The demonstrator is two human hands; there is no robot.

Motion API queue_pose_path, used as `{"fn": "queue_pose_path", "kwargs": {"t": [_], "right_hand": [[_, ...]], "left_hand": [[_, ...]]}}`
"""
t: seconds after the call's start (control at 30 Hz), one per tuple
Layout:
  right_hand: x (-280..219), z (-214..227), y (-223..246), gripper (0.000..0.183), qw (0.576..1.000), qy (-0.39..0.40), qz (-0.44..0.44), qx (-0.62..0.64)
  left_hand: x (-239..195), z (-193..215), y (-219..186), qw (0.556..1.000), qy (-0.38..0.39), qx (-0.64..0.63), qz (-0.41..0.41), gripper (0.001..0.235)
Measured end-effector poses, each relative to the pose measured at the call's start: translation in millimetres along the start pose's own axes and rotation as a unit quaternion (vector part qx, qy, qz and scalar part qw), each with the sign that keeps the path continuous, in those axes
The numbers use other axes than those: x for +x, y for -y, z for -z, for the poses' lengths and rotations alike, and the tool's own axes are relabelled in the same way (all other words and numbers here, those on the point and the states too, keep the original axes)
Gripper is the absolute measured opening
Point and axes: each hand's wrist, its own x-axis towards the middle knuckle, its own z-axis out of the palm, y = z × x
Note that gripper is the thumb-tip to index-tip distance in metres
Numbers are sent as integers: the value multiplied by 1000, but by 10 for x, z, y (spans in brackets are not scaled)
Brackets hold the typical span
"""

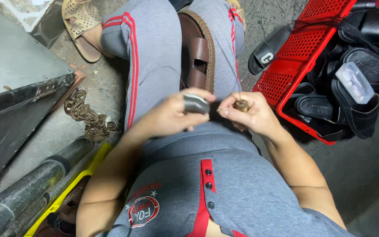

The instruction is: The person sits on the floor and sews a brown leather sandal using a needle and thread. They repeatedly push the needle through the sandal strap and pull the thread to secure the stitching.

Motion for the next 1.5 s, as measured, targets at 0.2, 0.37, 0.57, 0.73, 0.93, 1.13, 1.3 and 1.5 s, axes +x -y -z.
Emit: {"fn": "queue_pose_path", "kwargs": {"t": [0.2, 0.37, 0.57, 0.73, 0.93, 1.13, 1.3, 1.5], "right_hand": [[-191, 164, 192, 44, 902, 30, 245, -353], [-260, 166, -116, 42, 815, 17, 217, -537], [-170, 108, -236, 46, 801, 34, 176, -572], [-138, 105, -202, 47, 796, 40, 165, -581], [-170, 46, -109, 45, 831, 21, 92, -548], [-189, -5, -26, 44, 803, 0, 70, -591], [-184, -23, 121, 44, 753, 1, 74, -654], [-94, -14, 131, 44, 730, 14, 106, -675]], "left_hand": [[-284, 321, 86, 991, -11, 10, 130, 13], [-964, 993, 44, 931, -348, -103, -42, 10], [-970, 745, -124, 596, -451, 664, -40, 38], [-333, 182, 56, 780, -291, 479, -278, 28], [-28, -16, 433, 770, -191, 562, -234, 46], [75, -55, 578, 765, -210, 552, -257, 50], [123, -92, 615, 765, -212, 545, -271, 49], [153, -77, 583, 772, -223, 532, -266, 51]]}}
